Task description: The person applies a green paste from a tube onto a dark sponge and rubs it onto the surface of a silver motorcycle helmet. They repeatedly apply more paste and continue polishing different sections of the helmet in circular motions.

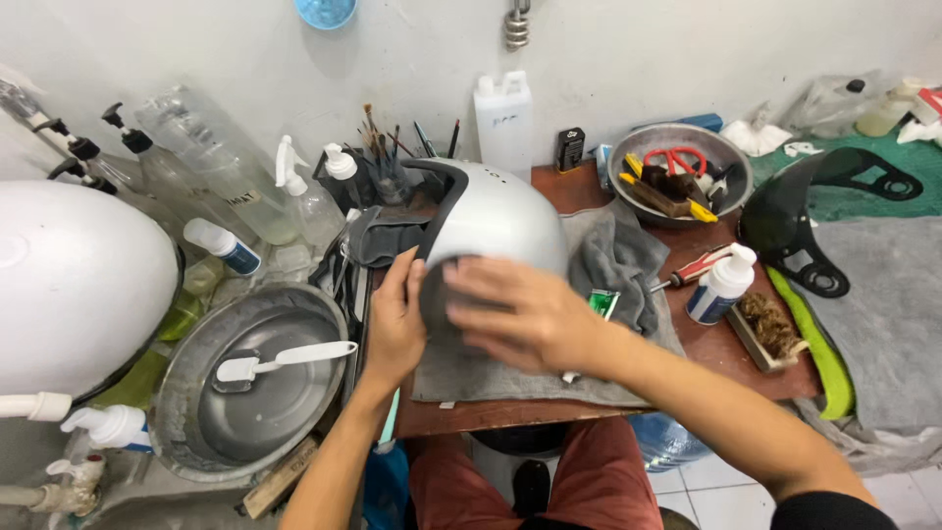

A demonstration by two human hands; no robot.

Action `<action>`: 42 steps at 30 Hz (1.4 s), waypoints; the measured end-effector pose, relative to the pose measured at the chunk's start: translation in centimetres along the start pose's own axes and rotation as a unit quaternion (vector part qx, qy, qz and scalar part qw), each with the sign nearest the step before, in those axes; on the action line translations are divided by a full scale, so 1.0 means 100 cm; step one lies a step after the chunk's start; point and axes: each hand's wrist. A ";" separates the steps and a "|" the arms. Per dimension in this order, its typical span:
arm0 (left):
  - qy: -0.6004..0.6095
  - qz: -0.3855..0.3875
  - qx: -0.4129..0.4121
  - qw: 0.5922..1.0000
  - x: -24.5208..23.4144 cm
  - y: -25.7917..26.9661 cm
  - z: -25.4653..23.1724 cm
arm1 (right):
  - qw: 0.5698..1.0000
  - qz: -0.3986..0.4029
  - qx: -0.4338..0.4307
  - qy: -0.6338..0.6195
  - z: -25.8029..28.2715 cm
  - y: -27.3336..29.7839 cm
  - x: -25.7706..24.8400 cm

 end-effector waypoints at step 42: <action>0.214 -0.144 -0.179 0.949 0.000 0.004 -0.015 | 0.968 -0.099 0.228 0.037 -0.026 0.038 -0.075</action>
Point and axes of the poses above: each hand's wrist, its own y-axis away from the middle knuckle, its own x-axis out of the palm, z = x × y, and after that the axes turned 7 degrees about -y, right-handed
